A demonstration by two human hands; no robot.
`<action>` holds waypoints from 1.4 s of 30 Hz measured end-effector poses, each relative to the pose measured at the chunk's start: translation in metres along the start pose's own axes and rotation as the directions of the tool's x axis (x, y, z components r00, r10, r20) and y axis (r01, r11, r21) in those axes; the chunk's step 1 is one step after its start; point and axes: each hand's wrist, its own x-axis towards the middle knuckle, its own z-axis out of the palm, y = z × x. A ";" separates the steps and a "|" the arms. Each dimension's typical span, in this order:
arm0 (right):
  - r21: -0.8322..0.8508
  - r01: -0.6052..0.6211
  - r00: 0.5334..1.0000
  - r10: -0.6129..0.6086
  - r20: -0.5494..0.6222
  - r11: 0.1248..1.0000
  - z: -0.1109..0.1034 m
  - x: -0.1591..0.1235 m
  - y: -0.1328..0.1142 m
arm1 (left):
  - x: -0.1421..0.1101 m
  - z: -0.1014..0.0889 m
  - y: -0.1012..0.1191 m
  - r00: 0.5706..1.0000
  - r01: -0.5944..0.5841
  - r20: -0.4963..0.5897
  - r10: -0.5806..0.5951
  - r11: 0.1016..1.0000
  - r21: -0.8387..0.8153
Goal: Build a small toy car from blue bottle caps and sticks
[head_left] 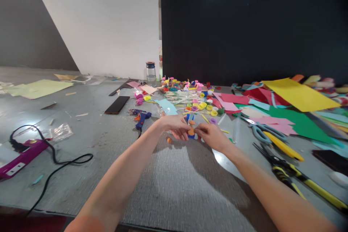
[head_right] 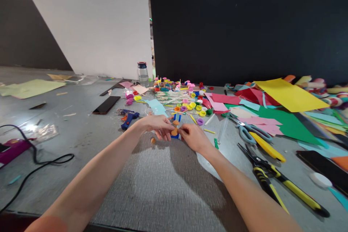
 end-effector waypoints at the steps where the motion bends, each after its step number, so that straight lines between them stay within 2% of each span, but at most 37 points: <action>1: -0.004 0.001 1.000 -0.001 -0.001 1.000 0.001 0.000 -0.001 | 0.001 0.000 -0.001 1.000 0.002 0.003 -0.002 1.000 -0.001; 8: 0.002 -0.010 1.000 0.010 -0.019 1.000 -0.001 0.001 0.000 | 0.003 -0.002 -0.003 1.000 0.003 -0.008 -0.003 1.000 0.003; 13: 0.011 -0.040 0.997 0.041 -0.059 0.999 -0.005 0.002 0.005 | -0.006 -0.009 -0.001 0.996 -0.016 -0.090 0.014 1.000 -0.019; 19: 0.056 -0.028 0.996 0.033 -0.080 0.998 0.000 0.004 0.008 | -0.007 -0.011 -0.001 0.990 -0.034 -0.132 0.046 0.996 0.086; 26: 0.053 -0.009 0.998 0.012 -0.060 0.999 0.003 0.002 0.004 | -0.007 -0.003 0.002 0.998 0.010 -0.067 -0.003 0.994 0.107; 37: -0.001 0.027 0.998 -0.027 -0.061 1.000 0.005 0.000 0.001 | 0.000 -0.002 -0.001 1.000 0.003 -0.030 0.000 0.997 0.082; 42: -0.018 0.020 0.994 -0.022 -0.104 1.000 0.001 0.001 0.004 | -0.007 -0.006 0.003 0.996 0.034 -0.088 -0.027 0.996 0.086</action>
